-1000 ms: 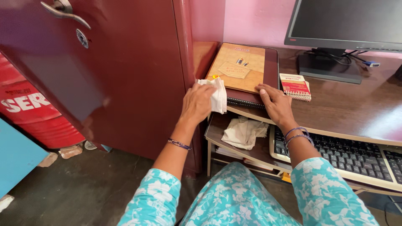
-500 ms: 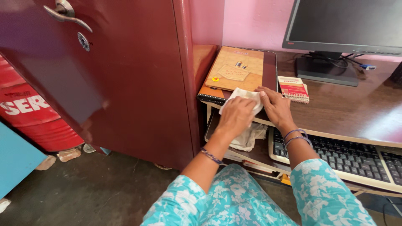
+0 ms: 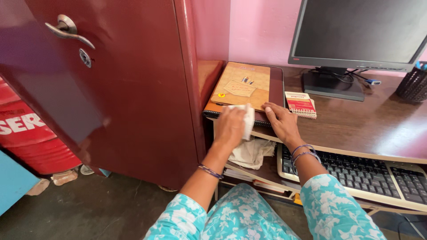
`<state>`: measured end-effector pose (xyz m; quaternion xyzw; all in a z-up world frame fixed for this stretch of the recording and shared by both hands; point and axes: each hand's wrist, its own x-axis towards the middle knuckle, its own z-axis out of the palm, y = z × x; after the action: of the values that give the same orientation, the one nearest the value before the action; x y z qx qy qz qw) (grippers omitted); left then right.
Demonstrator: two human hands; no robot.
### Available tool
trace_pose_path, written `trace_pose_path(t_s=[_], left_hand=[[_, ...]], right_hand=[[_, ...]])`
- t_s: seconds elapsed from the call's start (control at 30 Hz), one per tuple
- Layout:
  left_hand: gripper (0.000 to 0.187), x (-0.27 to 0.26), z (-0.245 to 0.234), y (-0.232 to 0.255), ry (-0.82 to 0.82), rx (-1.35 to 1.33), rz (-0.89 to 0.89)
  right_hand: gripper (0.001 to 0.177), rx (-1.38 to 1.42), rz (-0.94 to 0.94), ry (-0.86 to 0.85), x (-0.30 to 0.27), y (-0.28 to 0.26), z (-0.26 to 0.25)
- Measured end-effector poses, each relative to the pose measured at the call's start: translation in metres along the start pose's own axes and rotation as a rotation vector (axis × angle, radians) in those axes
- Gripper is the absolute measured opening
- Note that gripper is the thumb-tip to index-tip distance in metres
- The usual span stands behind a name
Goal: The person wipes a computer desk, monitor base, keyboard tray, and chair using a white cloth. They move a notebook and notepad aside to access the surface, then wipe the chair seat and backrest. The workspace includes a monitor, keyboard, and stationery items.
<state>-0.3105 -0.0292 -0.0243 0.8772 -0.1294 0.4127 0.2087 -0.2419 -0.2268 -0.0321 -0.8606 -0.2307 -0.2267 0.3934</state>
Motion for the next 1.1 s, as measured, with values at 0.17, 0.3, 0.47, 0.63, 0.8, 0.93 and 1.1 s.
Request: trace_pose_path(t_s=[0.17, 0.3, 0.47, 0.63, 0.8, 0.93, 1.1], left_hand=[[0.028, 0.007, 0.025, 0.050, -0.058, -0.270, 0.000], [0.015, 0.031, 0.063, 0.070, -0.077, -0.523, -0.193], [0.016, 0.060, 0.122, 0.097, -0.144, -1.257, -0.525], [0.016, 0.078, 0.158, 0.148, -0.139, -1.190, -0.583], [0.019, 0.091, 0.163, 0.183, -0.192, -0.865, -0.498], [0.018, 0.110, 0.161, 0.193, -0.272, -0.675, -0.389], [0.018, 0.120, 0.166, 0.210, -0.462, -0.568, -0.319]], right_hand=[[0.048, 0.250, 0.094, 0.027, 0.001, 0.011, -0.009], [0.053, 0.381, 0.129, 0.062, 0.003, 0.021, -0.051], [0.054, 0.572, 0.327, 0.088, -0.002, 0.035, -0.109], [0.057, 0.656, 0.464, 0.067, -0.016, 0.058, -0.139], [0.047, 0.370, 0.631, 0.071, -0.025, 0.093, -0.167], [0.042, 0.270, 0.600, 0.120, -0.039, 0.129, -0.189], [0.040, 0.180, 0.556, 0.246, -0.040, 0.155, -0.191]])
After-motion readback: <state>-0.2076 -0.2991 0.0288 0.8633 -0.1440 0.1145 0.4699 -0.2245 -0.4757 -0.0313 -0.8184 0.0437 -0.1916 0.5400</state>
